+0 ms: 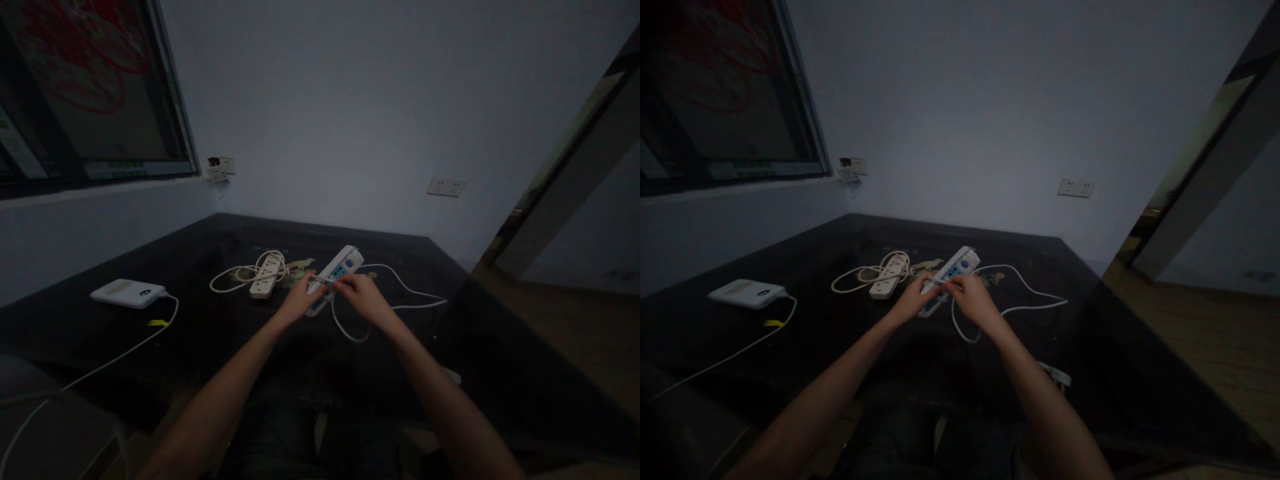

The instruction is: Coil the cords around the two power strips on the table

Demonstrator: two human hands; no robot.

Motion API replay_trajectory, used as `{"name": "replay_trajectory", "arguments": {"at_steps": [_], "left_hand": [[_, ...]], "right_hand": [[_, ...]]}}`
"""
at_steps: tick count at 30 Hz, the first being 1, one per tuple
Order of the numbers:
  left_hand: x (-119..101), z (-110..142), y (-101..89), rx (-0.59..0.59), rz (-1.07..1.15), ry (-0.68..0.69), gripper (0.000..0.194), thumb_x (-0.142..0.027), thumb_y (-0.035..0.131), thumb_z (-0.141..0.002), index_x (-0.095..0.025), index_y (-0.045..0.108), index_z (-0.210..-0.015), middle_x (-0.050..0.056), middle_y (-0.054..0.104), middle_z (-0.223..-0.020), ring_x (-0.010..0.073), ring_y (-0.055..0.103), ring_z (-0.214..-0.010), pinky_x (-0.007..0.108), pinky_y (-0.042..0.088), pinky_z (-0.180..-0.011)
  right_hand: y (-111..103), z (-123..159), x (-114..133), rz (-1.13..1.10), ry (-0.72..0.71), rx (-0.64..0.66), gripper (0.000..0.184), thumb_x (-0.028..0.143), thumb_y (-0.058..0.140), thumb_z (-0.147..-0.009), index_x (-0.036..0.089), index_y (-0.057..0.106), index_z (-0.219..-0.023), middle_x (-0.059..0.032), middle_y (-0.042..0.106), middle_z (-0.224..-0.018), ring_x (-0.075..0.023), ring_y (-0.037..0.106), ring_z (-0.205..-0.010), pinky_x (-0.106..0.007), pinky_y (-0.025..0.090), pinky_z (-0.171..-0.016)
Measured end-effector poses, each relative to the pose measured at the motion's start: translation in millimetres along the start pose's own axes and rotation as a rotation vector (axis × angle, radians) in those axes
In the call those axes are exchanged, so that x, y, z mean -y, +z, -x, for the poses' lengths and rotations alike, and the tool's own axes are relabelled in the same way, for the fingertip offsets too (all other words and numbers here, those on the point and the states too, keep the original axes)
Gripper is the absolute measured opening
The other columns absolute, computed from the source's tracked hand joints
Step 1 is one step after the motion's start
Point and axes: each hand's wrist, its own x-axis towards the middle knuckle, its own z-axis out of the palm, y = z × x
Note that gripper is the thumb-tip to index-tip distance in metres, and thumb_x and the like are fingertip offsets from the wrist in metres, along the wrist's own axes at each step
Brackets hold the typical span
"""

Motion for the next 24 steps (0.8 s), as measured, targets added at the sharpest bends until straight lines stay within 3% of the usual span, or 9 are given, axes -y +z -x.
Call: {"name": "replay_trajectory", "arguments": {"at_steps": [8,19,24], "left_hand": [[12,-8,5.5,-0.068,0.256,-0.102,0.038,-0.033,0.072,-0.070,-0.017,0.061,-0.103,0.007,0.066,-0.101,0.0251,0.060,-0.100,0.034,0.046,-0.086],[-5,5,7.3,0.153,0.538,-0.293,0.041,-0.037,0.077,-0.067,-0.013,0.064,-0.098,0.008,0.070,-0.085,0.0172,0.065,-0.063,0.028,0.052,-0.059],[-6,6,8.7,0.164,0.580,-0.350,0.046,-0.036,0.080,-0.064,-0.012,0.062,-0.100,0.008,0.071,-0.083,0.0166,0.065,-0.057,0.027,0.052,-0.054]], "right_hand": [[25,21,-6,-0.095,0.003,-0.125,0.025,0.028,0.047,-0.090,0.018,0.070,-0.086,-0.0080,0.073,-0.084,-0.0218,0.065,-0.078,-0.027,0.042,-0.069],[31,20,-28,-0.377,0.060,-0.288,0.025,0.032,0.053,-0.085,0.015,0.072,-0.084,-0.0089,0.074,-0.090,-0.0235,0.067,-0.086,-0.031,0.046,-0.079],[38,22,-30,-0.415,0.041,-0.303,0.025,0.033,0.054,-0.085,0.015,0.071,-0.085,-0.0084,0.074,-0.088,-0.0234,0.067,-0.084,-0.032,0.048,-0.078]]}}
